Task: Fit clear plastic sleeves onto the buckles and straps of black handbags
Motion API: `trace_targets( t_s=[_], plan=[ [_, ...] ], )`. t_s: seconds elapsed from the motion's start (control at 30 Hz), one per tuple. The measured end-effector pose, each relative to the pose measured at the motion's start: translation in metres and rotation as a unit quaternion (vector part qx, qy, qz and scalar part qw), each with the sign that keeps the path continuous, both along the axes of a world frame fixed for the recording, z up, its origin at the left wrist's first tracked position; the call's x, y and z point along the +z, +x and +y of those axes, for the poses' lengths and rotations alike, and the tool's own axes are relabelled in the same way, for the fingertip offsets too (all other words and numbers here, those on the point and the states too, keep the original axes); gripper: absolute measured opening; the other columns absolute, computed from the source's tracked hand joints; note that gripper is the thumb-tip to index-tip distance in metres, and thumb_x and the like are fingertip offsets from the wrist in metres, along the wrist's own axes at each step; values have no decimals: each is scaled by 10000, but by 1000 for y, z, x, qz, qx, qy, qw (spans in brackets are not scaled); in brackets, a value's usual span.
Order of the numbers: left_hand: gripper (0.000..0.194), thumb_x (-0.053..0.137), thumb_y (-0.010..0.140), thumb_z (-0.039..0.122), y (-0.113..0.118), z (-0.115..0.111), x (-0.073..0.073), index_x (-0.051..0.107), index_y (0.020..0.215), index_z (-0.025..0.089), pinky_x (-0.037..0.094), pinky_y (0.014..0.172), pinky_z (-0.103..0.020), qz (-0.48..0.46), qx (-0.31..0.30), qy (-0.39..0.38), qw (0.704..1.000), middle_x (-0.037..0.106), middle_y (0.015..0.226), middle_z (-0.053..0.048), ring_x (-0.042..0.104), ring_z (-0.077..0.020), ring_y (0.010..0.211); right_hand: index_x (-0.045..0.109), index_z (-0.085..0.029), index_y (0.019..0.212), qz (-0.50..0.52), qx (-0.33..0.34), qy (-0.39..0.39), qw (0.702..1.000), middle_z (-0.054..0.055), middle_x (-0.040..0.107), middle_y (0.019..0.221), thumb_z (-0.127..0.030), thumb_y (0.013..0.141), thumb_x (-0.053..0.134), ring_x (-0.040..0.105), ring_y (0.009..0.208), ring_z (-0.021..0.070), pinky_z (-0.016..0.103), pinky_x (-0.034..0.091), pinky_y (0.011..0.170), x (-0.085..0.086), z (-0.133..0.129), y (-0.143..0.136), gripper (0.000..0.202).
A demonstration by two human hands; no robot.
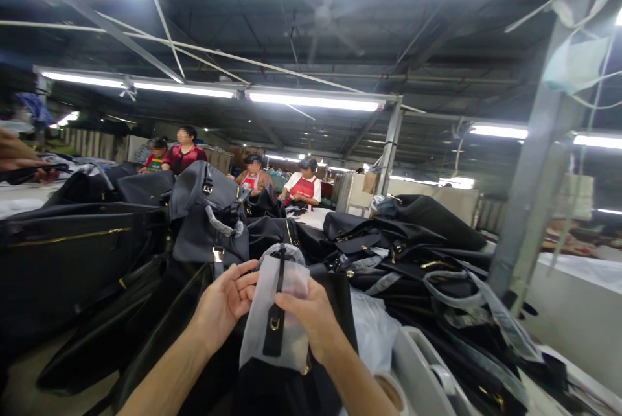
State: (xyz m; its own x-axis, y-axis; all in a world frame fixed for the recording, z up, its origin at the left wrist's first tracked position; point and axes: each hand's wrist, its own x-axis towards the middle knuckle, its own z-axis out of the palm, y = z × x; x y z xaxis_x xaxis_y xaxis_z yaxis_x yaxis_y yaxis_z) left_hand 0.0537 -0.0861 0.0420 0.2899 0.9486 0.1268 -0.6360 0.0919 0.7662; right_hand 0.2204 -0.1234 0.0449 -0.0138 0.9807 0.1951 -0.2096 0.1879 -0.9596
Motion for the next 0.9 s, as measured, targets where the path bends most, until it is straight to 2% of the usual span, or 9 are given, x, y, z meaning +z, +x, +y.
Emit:
trace_targets(
  t_s=[0.07, 0.17, 0.27, 0.47, 0.57, 0.63, 0.73, 0.8, 0.9],
  plan=[
    [295, 675, 758, 335, 0, -6, -6, 624, 943, 111, 316, 419, -184, 53, 33, 39, 997, 675, 683, -54, 519, -98, 464, 707, -135, 1027, 9, 13, -3, 1000, 75, 744, 830, -287, 571, 875, 684, 713, 233, 328, 538, 664, -1, -2, 2, 509],
    [260, 751, 689, 345, 7, -16, -9, 685, 795, 118, 397, 491, -216, 144, -25, 87, 985, 609, 568, -3, 524, -111, 480, 698, -138, 1034, 7, 21, -5, 1000, 63, 737, 812, -259, 586, 869, 681, 705, 228, 337, 540, 673, 0, -7, 3, 495],
    [292, 772, 662, 395, 18, -20, -5, 691, 704, 117, 427, 531, -247, 153, -70, 92, 982, 578, 533, 3, 532, -123, 491, 695, -146, 1030, 5, 17, -4, 1000, 45, 729, 789, -244, 604, 858, 672, 682, 209, 323, 534, 663, 2, -13, 3, 466],
    [421, 797, 576, 494, 36, -15, 2, 592, 583, 126, 101, 372, -186, 145, -48, 67, 986, 406, 442, 64, 252, -18, 360, 697, -160, 990, -31, -41, 30, 998, 19, 723, 755, -293, 595, 869, 651, 657, 188, 275, 509, 617, 7, -17, -1, 450],
    [417, 795, 536, 482, 41, -12, 5, 546, 573, 151, 56, 372, -185, 158, -37, 53, 985, 351, 406, 88, 204, -12, 349, 691, -179, 1043, -82, -74, 49, 993, -2, 716, 745, -312, 600, 870, 634, 618, 179, 261, 487, 575, 8, -19, -2, 496],
    [403, 785, 528, 462, 43, -10, 6, 513, 567, 168, 55, 373, -185, 158, -28, 46, 986, 313, 390, 104, 182, -12, 347, 686, -190, 1072, -92, -82, 47, 991, -3, 718, 761, -321, 612, 867, 630, 613, 175, 257, 483, 570, 8, -22, -2, 512],
    [384, 757, 533, 449, 44, -9, 7, 486, 569, 179, 80, 379, -184, 152, -18, 40, 987, 307, 406, 107, 193, -18, 361, 667, -192, 1122, -59, -44, 25, 997, 21, 728, 801, -356, 622, 867, 650, 654, 187, 264, 493, 597, 3, -28, 0, 562],
    [370, 741, 535, 440, 44, -10, 7, 483, 564, 177, 120, 386, -181, 154, -12, 39, 987, 324, 430, 98, 228, -25, 379, 668, -179, 1118, -33, -15, 14, 999, 42, 734, 824, -377, 600, 882, 667, 681, 207, 287, 507, 627, -2, -33, 1, 595],
    [346, 712, 561, 450, 45, -13, 4, 509, 580, 171, 209, 406, -191, 166, 1, 49, 985, 387, 477, 72, 316, -53, 418, 675, -184, 1109, -26, -19, 13, 999, 50, 743, 854, -377, 562, 907, 681, 724, 235, 317, 520, 665, -7, -40, 1, 625]
  ],
)
